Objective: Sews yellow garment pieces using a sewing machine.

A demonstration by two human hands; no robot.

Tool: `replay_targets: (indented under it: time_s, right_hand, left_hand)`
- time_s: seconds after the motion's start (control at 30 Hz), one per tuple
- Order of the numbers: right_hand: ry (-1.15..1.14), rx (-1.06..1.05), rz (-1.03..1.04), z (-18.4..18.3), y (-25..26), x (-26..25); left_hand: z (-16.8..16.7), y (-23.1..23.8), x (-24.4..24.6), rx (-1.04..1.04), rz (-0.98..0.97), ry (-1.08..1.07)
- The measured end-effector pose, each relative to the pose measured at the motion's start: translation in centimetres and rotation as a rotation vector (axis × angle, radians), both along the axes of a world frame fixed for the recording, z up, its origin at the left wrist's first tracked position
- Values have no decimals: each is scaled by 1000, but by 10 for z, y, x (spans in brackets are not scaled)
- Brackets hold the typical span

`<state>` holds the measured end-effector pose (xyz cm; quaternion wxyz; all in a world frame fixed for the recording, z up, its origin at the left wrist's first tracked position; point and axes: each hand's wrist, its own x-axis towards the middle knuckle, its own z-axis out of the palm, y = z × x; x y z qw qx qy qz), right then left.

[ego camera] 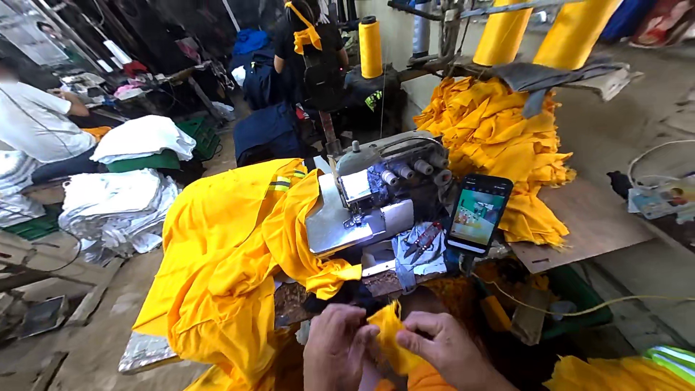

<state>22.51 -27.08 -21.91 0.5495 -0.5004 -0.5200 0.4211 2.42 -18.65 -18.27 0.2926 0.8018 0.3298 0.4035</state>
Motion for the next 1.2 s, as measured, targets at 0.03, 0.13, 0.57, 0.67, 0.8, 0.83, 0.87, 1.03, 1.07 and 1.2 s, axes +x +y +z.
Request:
replay_targets:
  time_s: [0.03,0.13,0.57,0.67,0.8,0.83,0.87,1.03,1.07,1.2]
  right_hand:
    - [32,-42,-41,-1,1,-2]
    - [107,-46,-33,-2,-2,-8]
    - [95,-146,-156,-5,0,-13]
    - [55,-71,-168,-3,2,-12]
    - [-110,77,-204,-5,0,-18]
    - [-144,101,-221,-6,0,-19]
    - [-176,121,-236,-8,-1,-20]
    - [81,125,-134,-17,-4,-15]
    - [225,93,-109,-20,-5,-12]
    - [844,-109,-54,-26,-6,-5]
  left_hand:
    - [8,-9,0,13,47,64]
    - [16,-33,11,-85,16,255]
    - [-18,-7,9,-79,137,128]
    - [-2,-18,13,-28,35,137]
    - [-10,-23,18,-143,-44,92]
    - [-13,-23,19,-162,-56,79]
    - [-16,-23,19,-191,-78,60]
    - [-18,-16,7,-634,-220,-241]
    - [-15,-12,0,-831,-263,-415]
    - [-7,6,-24,-1226,-734,-626]
